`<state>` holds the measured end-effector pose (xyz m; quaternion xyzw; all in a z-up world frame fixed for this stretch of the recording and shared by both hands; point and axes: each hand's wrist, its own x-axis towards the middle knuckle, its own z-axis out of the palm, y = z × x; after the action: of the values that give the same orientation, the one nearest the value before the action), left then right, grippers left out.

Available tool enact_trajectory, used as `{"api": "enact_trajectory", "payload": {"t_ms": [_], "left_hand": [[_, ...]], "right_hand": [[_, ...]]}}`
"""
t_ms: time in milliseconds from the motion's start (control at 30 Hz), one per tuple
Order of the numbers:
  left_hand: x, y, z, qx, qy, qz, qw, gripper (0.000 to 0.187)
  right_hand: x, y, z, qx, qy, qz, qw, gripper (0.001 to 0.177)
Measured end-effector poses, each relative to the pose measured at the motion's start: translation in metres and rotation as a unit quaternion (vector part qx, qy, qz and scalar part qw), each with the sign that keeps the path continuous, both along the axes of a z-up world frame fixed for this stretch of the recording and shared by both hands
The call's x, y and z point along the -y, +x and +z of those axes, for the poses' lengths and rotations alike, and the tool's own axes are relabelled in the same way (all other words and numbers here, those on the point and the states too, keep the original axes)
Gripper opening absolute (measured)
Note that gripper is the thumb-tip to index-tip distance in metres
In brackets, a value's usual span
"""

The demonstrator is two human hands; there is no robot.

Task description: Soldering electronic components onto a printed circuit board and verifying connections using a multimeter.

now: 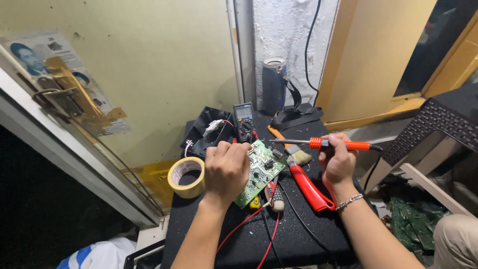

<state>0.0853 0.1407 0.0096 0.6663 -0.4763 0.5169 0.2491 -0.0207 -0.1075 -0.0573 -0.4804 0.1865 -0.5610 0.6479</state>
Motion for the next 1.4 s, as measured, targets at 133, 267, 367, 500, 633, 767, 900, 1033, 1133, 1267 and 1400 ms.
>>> {"api": "enact_trajectory", "payload": {"t_ms": [133, 267, 367, 500, 633, 767, 900, 1033, 1133, 1267, 1400], "left_hand": [[-0.003, 0.003, 0.000, -0.007, 0.001, 0.002, 1.000, 0.018], [-0.004, 0.007, -0.001, -0.015, 0.011, 0.010, 1.000, 0.019], [-0.004, 0.005, 0.000, -0.013, 0.042, 0.023, 0.999, 0.019], [-0.001, 0.009, -0.014, -0.011, 0.069, 0.048, 0.996, 0.017], [0.003, 0.010, -0.017, -0.014, 0.071, 0.060, 0.996, 0.017], [0.004, 0.008, -0.016, -0.006, 0.078, 0.061, 0.995, 0.018], [0.004, 0.008, -0.017, -0.007, 0.081, 0.059, 0.995, 0.018], [0.004, 0.009, -0.019, -0.008, 0.093, 0.058, 0.994, 0.018], [0.004, 0.011, -0.023, -0.023, 0.107, 0.053, 0.993, 0.018], [0.003, 0.009, -0.019, -0.027, 0.108, 0.049, 0.993, 0.016], [0.004, 0.011, -0.021, -0.026, 0.111, 0.049, 0.992, 0.015]], "right_hand": [[-0.007, 0.000, 0.005, -0.013, -0.001, 0.014, 1.000, 0.026], [-0.009, 0.001, 0.006, -0.019, -0.009, 0.017, 1.000, 0.027], [-0.011, 0.000, 0.007, -0.021, -0.012, 0.018, 1.000, 0.027], [-0.017, -0.003, 0.011, -0.030, -0.022, 0.037, 0.999, 0.026], [-0.023, -0.007, 0.020, -0.042, -0.035, 0.044, 0.998, 0.026], [-0.025, -0.009, 0.021, -0.044, -0.041, 0.049, 0.997, 0.025], [-0.029, -0.010, 0.023, -0.053, -0.067, 0.071, 0.994, 0.024], [-0.027, -0.010, 0.019, -0.070, -0.082, 0.089, 0.990, 0.022], [-0.028, -0.011, 0.019, -0.072, -0.092, 0.087, 0.989, 0.022], [-0.027, -0.011, 0.019, -0.068, -0.098, 0.088, 0.989, 0.023], [-0.027, -0.011, 0.018, -0.065, -0.102, 0.092, 0.988, 0.022]]}}
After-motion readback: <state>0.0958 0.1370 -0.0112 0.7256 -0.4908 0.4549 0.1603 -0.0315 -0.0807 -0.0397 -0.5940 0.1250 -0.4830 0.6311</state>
